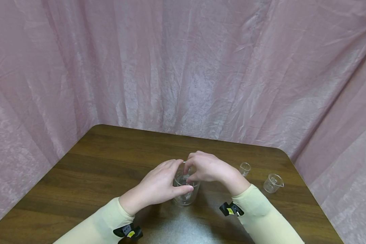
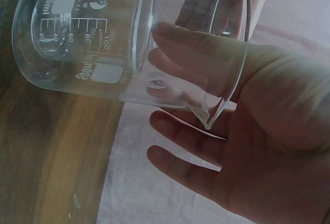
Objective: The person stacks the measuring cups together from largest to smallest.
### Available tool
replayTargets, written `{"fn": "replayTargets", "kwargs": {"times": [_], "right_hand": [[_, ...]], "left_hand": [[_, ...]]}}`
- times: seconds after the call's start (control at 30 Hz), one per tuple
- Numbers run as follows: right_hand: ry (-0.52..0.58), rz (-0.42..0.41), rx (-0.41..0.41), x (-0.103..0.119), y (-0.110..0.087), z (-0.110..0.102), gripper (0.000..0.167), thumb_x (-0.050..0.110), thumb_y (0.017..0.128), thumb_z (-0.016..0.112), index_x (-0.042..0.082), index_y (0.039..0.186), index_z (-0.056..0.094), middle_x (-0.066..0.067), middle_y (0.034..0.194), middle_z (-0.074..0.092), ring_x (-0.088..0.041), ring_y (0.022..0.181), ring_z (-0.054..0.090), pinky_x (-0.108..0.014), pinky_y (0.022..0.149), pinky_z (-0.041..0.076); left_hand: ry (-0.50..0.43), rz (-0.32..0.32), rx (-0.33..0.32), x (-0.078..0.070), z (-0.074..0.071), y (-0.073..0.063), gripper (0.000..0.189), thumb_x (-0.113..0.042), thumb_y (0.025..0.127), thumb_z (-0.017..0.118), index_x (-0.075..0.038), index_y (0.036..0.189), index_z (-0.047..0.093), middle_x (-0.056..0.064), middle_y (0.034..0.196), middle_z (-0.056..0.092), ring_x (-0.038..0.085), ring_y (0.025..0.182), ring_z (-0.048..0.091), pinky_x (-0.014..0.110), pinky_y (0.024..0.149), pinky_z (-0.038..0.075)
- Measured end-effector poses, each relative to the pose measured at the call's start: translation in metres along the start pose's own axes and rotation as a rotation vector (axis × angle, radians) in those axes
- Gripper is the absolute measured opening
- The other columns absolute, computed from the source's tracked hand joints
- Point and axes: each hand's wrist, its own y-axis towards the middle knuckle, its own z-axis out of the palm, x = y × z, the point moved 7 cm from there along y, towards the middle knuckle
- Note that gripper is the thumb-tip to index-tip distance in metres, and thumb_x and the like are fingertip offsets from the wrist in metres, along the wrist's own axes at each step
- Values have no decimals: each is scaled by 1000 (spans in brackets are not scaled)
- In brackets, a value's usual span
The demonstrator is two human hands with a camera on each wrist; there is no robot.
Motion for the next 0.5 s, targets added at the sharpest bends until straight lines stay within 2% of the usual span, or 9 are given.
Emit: {"fn": "replayTargets", "kwargs": {"times": [0.5], "right_hand": [[15,11,55,-1,2,5,18,31,88,94,27,103,87,8,113,71,-19,114,63,-42,92,57]], "left_hand": [[0,-14,12,1,1,0,91,-65,95,80,-3,156,54,13,152,63,32,146,55,54,120,45]]}}
